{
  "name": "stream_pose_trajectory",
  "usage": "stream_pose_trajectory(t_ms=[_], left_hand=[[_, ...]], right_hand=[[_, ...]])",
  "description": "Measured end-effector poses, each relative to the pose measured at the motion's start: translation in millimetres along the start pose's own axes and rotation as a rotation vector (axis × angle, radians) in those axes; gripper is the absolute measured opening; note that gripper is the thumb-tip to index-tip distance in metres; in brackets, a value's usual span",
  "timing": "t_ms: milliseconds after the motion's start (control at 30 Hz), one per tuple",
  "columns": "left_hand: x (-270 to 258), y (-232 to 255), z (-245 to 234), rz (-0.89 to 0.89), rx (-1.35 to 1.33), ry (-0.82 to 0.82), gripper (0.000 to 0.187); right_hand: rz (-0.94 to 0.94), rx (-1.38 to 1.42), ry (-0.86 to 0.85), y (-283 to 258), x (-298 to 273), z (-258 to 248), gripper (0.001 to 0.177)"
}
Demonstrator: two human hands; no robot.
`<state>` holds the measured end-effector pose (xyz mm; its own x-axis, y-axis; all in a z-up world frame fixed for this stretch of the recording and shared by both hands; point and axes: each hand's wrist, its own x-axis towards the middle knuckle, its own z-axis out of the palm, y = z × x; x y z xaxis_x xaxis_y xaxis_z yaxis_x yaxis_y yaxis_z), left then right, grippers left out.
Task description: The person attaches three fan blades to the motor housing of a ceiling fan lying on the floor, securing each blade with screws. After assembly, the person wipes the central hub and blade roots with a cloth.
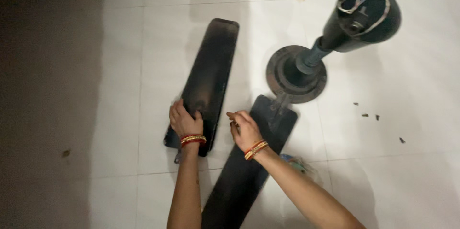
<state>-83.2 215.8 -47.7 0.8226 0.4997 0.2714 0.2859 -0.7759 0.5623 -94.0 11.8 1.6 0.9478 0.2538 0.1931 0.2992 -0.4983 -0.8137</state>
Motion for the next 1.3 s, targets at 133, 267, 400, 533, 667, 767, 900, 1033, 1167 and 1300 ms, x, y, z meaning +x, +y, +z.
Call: stream_pose_trajectory(t_ms=[133,267,400,533,667,767,900,1033,1167,1300], left_hand=[[-4,-27,-12,-0.161,0.021,-0.143,0.057],[2,-32,-23,-0.217,0.001,-0.196,0.048],[5,-26,-26,-0.267,-0.037,-0.201,0.041],[-1,-22,-30,-0.327,-0.104,-0.164,0.028],[-14,-21,-41,-0.349,-0.225,-0.086,0.023],[-28,-14,-48,-0.293,-0.439,0.019,0.018],[-49,4,-63,-0.263,-0.667,0.063,0.012],[-72,27,-86,-0.269,-0.769,0.046,0.008],[-89,58,-111,-0.134,-0.758,0.045,0.008],[-117,98,-129,-0.010,-0.749,0.058,0.004]], right_hand=[[0.255,0.039,-0.170,6,2,39,0.039],[0.483,0.090,-0.288,30,-6,64,0.043],[0.389,0.143,-0.208,54,-12,75,0.044],[0.442,0.222,-0.114,59,-17,75,0.056],[0.342,0.212,-0.059,41,-29,60,0.057],[0.269,0.241,-0.005,22,-39,40,0.053],[0.253,0.325,0.020,-4,-53,10,0.058],[0.190,0.371,0.073,-21,-75,-12,0.058],[0.142,0.461,0.192,-25,-102,-21,0.059],[0.062,0.409,0.358,-17,-139,-27,0.054]])
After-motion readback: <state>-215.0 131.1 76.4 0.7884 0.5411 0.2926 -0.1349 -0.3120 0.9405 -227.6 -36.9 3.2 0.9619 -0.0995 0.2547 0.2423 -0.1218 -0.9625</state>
